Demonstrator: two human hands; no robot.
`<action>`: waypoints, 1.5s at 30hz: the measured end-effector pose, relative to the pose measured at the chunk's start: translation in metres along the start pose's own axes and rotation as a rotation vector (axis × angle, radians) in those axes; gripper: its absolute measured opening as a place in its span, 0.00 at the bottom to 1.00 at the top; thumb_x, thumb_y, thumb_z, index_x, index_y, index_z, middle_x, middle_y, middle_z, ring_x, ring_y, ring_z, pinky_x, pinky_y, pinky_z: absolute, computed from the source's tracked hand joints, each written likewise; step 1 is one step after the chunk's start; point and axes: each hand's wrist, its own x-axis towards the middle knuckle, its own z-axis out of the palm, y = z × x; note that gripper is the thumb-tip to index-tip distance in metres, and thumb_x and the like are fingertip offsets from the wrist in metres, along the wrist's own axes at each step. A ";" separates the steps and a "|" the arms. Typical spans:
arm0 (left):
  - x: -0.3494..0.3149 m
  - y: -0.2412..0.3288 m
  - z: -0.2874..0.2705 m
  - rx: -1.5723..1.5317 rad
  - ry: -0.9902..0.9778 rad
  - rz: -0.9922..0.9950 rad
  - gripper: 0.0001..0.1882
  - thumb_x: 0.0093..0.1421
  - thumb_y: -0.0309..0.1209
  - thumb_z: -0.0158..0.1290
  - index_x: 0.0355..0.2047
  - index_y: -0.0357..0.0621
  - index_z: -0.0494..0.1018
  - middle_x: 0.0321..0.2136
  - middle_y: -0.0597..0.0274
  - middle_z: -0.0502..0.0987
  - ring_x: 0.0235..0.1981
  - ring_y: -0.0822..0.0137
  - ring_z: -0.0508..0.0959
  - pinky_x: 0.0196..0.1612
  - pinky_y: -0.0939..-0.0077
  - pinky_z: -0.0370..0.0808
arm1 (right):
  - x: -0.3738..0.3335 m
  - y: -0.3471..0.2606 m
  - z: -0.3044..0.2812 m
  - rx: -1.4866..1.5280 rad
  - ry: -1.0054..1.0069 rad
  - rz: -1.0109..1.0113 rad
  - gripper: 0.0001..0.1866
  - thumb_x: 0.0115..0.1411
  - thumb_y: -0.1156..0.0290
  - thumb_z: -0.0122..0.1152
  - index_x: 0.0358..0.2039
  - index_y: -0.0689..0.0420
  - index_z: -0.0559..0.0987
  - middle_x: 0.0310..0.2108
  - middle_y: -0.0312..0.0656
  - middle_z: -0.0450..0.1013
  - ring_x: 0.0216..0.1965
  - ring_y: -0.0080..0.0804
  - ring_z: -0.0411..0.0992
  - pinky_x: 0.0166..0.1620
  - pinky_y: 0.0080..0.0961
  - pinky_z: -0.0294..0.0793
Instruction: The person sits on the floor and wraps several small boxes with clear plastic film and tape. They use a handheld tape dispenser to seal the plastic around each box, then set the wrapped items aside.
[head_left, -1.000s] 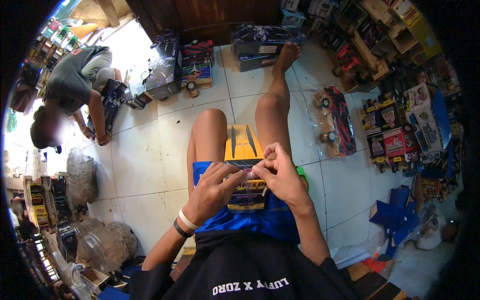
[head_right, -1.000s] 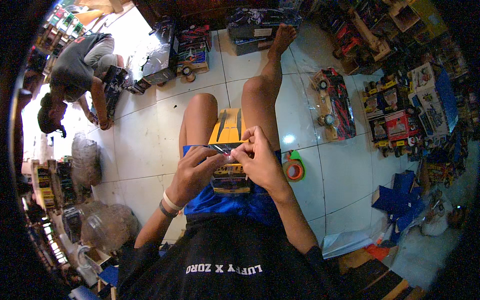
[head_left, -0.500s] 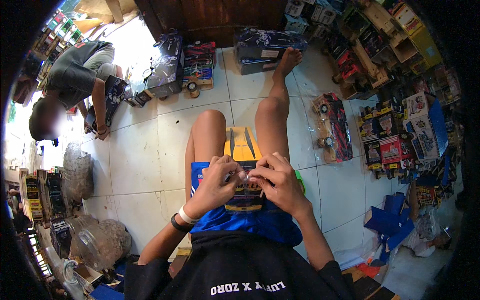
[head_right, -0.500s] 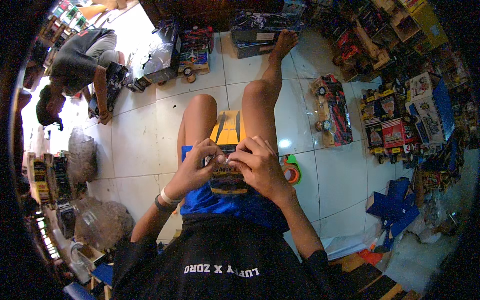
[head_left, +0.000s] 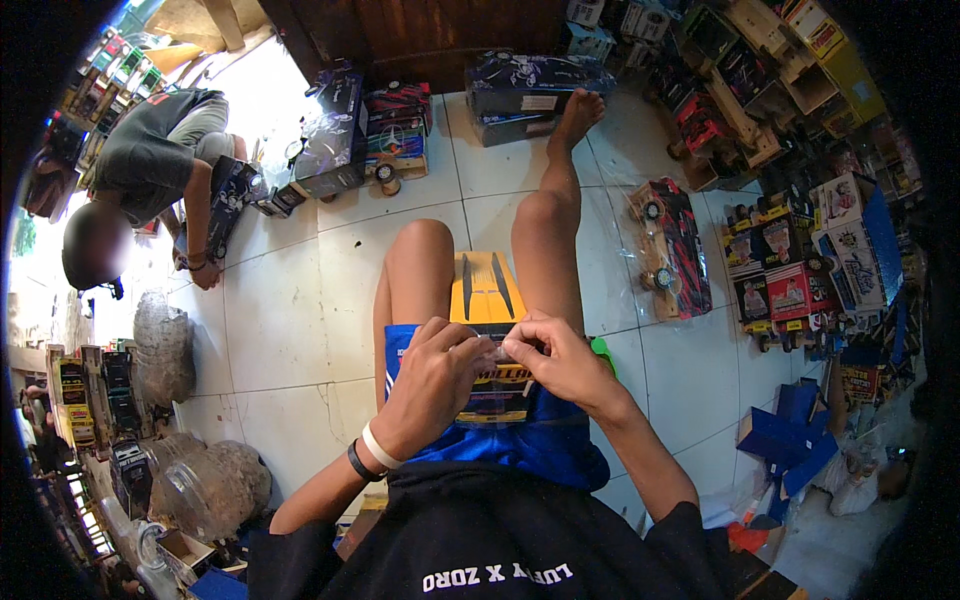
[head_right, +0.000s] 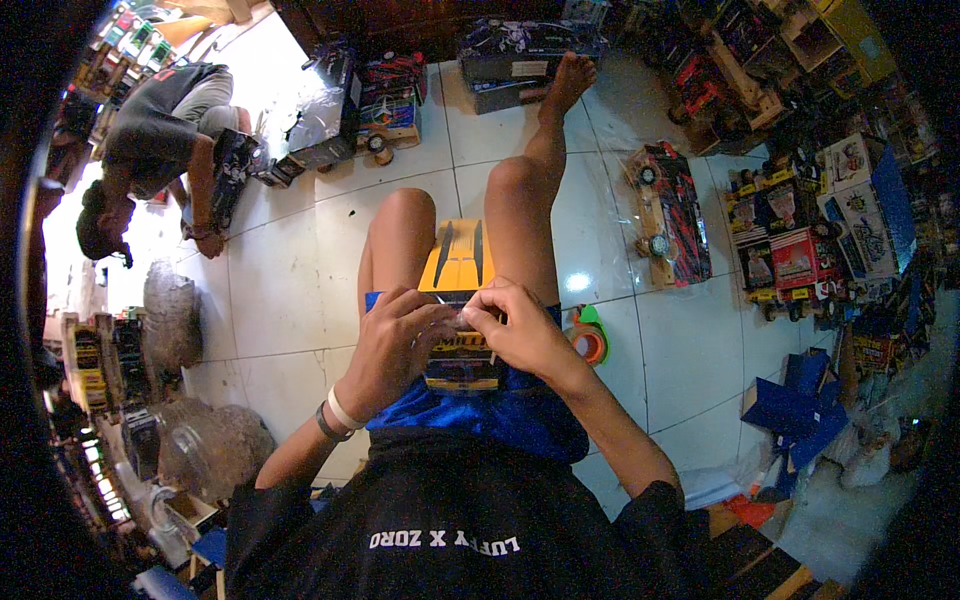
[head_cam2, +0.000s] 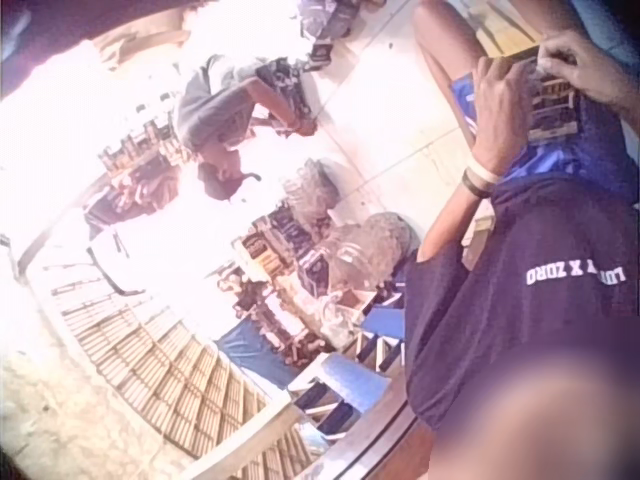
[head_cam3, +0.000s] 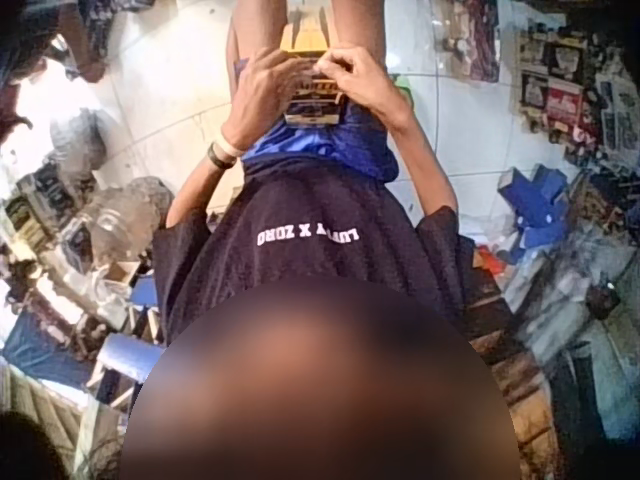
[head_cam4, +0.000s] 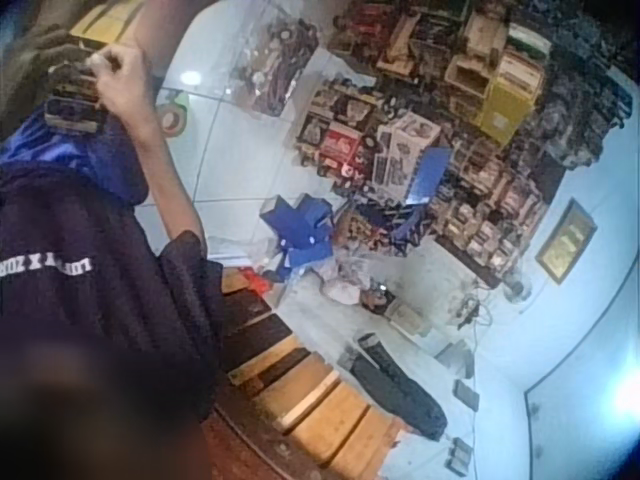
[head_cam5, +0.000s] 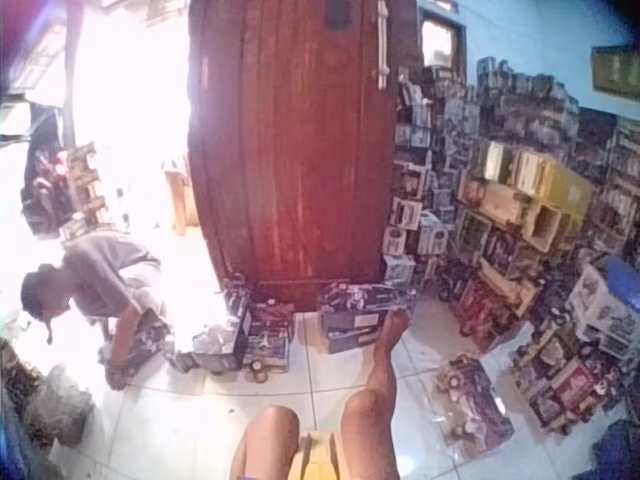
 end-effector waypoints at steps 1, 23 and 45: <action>0.001 -0.001 0.001 0.001 -0.007 -0.002 0.11 0.60 0.20 0.61 0.43 0.38 0.85 0.38 0.54 0.82 0.41 0.53 0.78 0.49 0.60 0.75 | 0.000 0.000 0.001 0.003 0.000 -0.007 0.10 0.66 0.70 0.66 0.33 0.66 0.84 0.36 0.48 0.75 0.39 0.42 0.77 0.44 0.33 0.75; 0.008 -0.009 0.010 -0.106 -0.015 -0.177 0.05 0.62 0.26 0.63 0.38 0.40 0.81 0.43 0.56 0.79 0.49 0.50 0.77 0.50 0.60 0.68 | -0.010 0.002 0.011 -0.309 0.269 -0.331 0.06 0.56 0.76 0.74 0.33 0.64 0.85 0.41 0.45 0.73 0.44 0.43 0.75 0.48 0.39 0.75; -0.002 -0.022 0.025 -0.070 -0.008 -0.145 0.06 0.55 0.20 0.63 0.32 0.44 0.82 0.46 0.57 0.73 0.53 0.51 0.72 0.51 0.56 0.65 | -0.022 -0.002 0.015 -0.403 0.254 -0.331 0.08 0.58 0.74 0.75 0.38 0.61 0.87 0.45 0.41 0.75 0.43 0.38 0.74 0.49 0.34 0.76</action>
